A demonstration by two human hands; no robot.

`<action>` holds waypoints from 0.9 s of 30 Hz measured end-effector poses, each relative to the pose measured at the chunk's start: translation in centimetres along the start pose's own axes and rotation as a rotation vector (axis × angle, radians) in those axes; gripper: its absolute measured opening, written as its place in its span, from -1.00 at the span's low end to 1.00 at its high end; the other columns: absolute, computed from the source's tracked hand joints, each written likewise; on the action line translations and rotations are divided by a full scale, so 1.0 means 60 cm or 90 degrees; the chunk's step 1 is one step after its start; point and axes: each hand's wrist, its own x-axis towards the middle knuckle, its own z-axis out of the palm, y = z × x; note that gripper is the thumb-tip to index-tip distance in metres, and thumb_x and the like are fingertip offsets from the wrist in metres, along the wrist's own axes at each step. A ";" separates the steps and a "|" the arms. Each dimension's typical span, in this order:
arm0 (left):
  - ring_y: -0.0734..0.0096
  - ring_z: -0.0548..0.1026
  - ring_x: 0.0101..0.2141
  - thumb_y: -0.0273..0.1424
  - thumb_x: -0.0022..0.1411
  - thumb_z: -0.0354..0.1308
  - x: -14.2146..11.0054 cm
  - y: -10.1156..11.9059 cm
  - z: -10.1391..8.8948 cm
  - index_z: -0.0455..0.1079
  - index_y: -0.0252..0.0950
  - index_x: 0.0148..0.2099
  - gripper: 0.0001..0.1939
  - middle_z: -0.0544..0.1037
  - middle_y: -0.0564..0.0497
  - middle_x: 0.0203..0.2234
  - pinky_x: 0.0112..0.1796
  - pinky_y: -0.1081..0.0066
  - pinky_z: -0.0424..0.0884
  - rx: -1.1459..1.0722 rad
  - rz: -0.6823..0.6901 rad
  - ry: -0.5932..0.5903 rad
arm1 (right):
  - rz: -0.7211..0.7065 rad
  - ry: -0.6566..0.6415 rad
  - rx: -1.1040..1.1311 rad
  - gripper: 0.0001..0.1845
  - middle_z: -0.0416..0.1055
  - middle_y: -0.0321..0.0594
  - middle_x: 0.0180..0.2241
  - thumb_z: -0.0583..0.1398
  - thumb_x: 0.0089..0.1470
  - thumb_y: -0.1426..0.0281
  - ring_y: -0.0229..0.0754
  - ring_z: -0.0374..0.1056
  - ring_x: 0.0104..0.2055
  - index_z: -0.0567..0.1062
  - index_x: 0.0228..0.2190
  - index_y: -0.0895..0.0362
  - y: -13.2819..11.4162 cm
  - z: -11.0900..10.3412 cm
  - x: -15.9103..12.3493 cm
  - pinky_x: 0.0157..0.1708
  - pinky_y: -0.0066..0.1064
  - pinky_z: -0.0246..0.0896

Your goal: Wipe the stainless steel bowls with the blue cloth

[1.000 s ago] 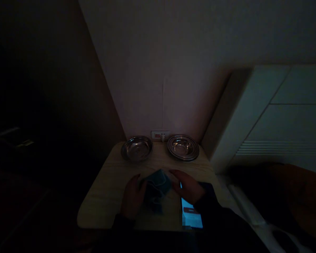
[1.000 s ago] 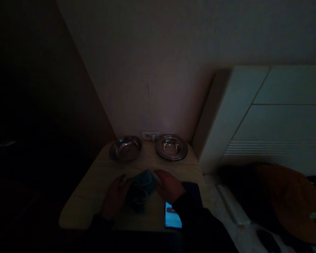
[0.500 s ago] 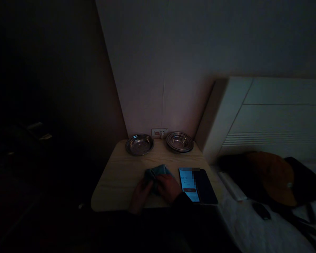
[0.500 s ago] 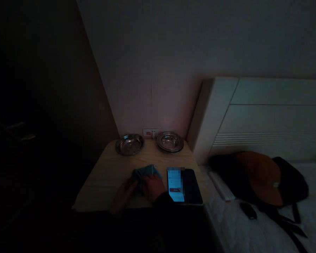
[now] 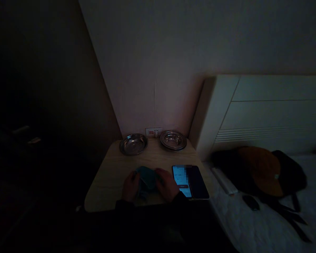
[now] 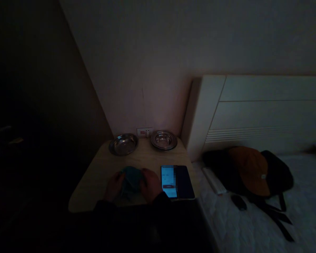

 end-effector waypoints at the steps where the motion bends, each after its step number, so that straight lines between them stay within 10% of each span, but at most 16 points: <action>1: 0.24 0.47 -0.30 -0.27 -0.03 0.07 0.000 0.007 0.000 0.40 -0.30 -0.43 -0.80 0.53 -0.05 -0.45 -0.19 0.30 0.32 -0.017 -0.005 -0.002 | 0.022 0.026 0.008 -0.53 0.25 0.04 0.05 0.04 0.01 0.42 -0.05 0.13 0.11 0.31 0.00 0.23 0.005 -0.005 0.007 0.09 -0.13 0.01; 5: 0.27 0.46 -0.21 -0.26 -0.02 0.05 0.001 0.034 0.001 0.41 -0.29 -0.29 -0.73 0.55 -0.04 -0.30 -0.16 0.34 0.34 -0.086 -0.037 -0.011 | 0.081 0.059 0.107 -0.43 0.19 -0.02 0.09 0.11 0.01 0.28 -0.08 0.08 0.15 0.21 0.07 0.16 0.011 -0.023 0.034 0.11 -0.13 -0.03; 11: 0.31 0.49 -0.23 -0.20 0.05 -0.02 0.017 0.046 -0.007 0.42 -0.30 -0.22 -0.65 0.55 -0.07 -0.28 -0.23 0.37 0.40 -0.170 -0.083 -0.047 | 0.128 -0.115 0.331 -0.55 0.44 -0.20 -0.15 0.07 0.06 0.19 -0.19 0.36 -0.14 0.35 -0.04 0.11 0.006 -0.036 0.055 -0.14 -0.33 0.28; 20: 0.28 0.50 -0.31 -0.11 -0.01 0.08 0.018 0.033 -0.010 0.44 -0.39 -0.32 -0.59 0.57 -0.10 -0.40 -0.28 0.35 0.40 -0.179 -0.119 -0.053 | 0.167 -0.115 0.269 -0.69 0.48 -0.21 -0.38 0.11 0.00 0.27 -0.18 0.38 -0.30 0.46 -0.25 0.17 0.031 -0.033 0.077 -0.29 -0.35 0.29; 27: 0.28 0.51 -0.31 -0.14 -0.01 0.13 0.049 -0.015 -0.003 0.25 -0.38 -0.04 -0.45 0.54 -0.15 -0.32 -0.30 0.31 0.41 -0.153 -0.110 -0.044 | 0.165 -0.104 0.139 -0.66 0.45 -0.24 -0.43 0.04 0.04 0.27 -0.17 0.38 -0.33 0.43 -0.19 0.16 0.061 -0.031 0.103 -0.26 -0.32 0.28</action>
